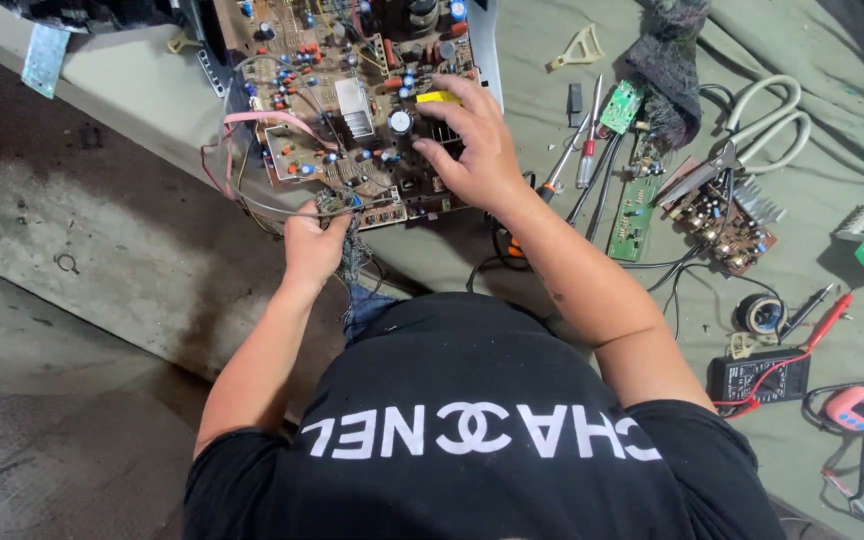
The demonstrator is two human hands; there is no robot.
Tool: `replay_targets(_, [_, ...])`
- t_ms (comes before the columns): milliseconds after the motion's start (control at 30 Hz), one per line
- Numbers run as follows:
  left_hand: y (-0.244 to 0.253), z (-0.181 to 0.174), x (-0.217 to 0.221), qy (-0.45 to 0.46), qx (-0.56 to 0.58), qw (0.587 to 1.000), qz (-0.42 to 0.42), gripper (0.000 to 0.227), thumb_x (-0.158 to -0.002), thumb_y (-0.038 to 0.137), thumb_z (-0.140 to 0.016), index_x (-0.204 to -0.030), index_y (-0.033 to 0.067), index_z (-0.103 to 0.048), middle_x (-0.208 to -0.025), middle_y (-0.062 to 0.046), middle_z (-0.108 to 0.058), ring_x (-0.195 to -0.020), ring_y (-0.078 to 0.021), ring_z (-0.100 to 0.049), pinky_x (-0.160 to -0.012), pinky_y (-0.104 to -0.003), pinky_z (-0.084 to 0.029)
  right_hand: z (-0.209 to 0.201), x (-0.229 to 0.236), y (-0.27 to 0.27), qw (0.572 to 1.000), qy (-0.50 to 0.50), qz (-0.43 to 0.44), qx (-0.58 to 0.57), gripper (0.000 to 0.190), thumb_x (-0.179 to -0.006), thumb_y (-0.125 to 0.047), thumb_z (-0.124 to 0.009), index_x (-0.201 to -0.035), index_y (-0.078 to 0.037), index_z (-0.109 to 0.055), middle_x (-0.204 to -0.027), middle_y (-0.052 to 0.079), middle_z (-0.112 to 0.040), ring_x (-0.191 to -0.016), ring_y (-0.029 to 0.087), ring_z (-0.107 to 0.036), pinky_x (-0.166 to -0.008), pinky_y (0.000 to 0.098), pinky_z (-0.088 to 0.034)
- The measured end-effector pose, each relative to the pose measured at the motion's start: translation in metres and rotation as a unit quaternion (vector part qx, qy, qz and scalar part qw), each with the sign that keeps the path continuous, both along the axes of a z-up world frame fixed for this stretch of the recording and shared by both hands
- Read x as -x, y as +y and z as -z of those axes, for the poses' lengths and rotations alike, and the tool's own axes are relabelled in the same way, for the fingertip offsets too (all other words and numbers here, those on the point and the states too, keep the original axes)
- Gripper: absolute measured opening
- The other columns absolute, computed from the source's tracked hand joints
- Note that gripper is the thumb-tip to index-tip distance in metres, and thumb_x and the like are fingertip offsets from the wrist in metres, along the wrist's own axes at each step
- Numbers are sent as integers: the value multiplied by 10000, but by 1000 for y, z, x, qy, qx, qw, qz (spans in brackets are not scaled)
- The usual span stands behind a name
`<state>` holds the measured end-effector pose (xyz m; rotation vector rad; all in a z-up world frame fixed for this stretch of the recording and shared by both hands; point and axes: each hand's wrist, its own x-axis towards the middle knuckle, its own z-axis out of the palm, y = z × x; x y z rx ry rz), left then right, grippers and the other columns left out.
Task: Assembling a monitor by installing circuit boards into the plastic housing and securing them with a screwdriver.
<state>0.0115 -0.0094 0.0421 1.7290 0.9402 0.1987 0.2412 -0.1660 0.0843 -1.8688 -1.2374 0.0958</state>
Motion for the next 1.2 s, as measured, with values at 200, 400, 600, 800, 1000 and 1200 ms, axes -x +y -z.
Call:
replay_targets(200, [5,-6,5,76,23,997,20,170,-958,225,-694,-1052,85,-682,-845,-29,-653,-774,-175,-566,-691,-371,-424,0,-1,0,1000,-14,-2,-10,340,-1028,-311,-704,-1288,-92,-684,-1448,148,-546,-1358,371,-517,-1125,588,-428])
replay_targets(400, [-6,1,1,16,72,997,-14,659,-970,174,-650,-1551,41,-369,-1564,-126,-450,-1421,-277,-425,-1147,-352,-287,0,-2,-3,1000,-11,-6,-16,331,-1029,-262,-744,-1303,-91,-671,-1446,148,-536,-1353,384,-524,-1109,583,-463])
replay_targets(600, [5,35,17,107,-98,989,37,350,-989,338,-684,-815,91,-506,-680,-27,-474,-655,-191,-454,-602,-399,-351,-4,-2,-4,1000,2,-9,-27,332,-1022,-263,-746,-1297,-93,-670,-1443,148,-541,-1358,383,-518,-1134,585,-444])
replay_targets(800, [-4,19,4,-20,183,978,-100,315,-944,96,-678,-1245,75,-588,-1177,-36,-659,-1086,-195,-606,-1036,-352,-441,-3,-3,-3,1000,9,-9,-29,328,-1020,-280,-745,-1284,-97,-681,-1440,139,-551,-1361,371,-519,-1143,581,-441])
replay_targets(1000, [-10,69,6,-127,256,943,-170,209,-887,-51,-697,-1041,86,-662,-1000,-50,-732,-978,-202,-675,-1007,-361,-487,-1,-4,-3,1000,8,-7,-20,328,-1033,-299,-718,-1294,-104,-681,-1451,131,-545,-1364,364,-513,-1131,584,-450])
replay_targets(1200, [-11,-3,-8,-18,68,997,-32,453,-948,114,-671,-1379,49,-550,-1377,-115,-643,-1307,-287,-584,-1138,-415,-400,1,-4,-3,999,3,-6,-31,328,-1023,-273,-747,-1295,-102,-679,-1447,136,-547,-1363,364,-521,-1142,584,-440])
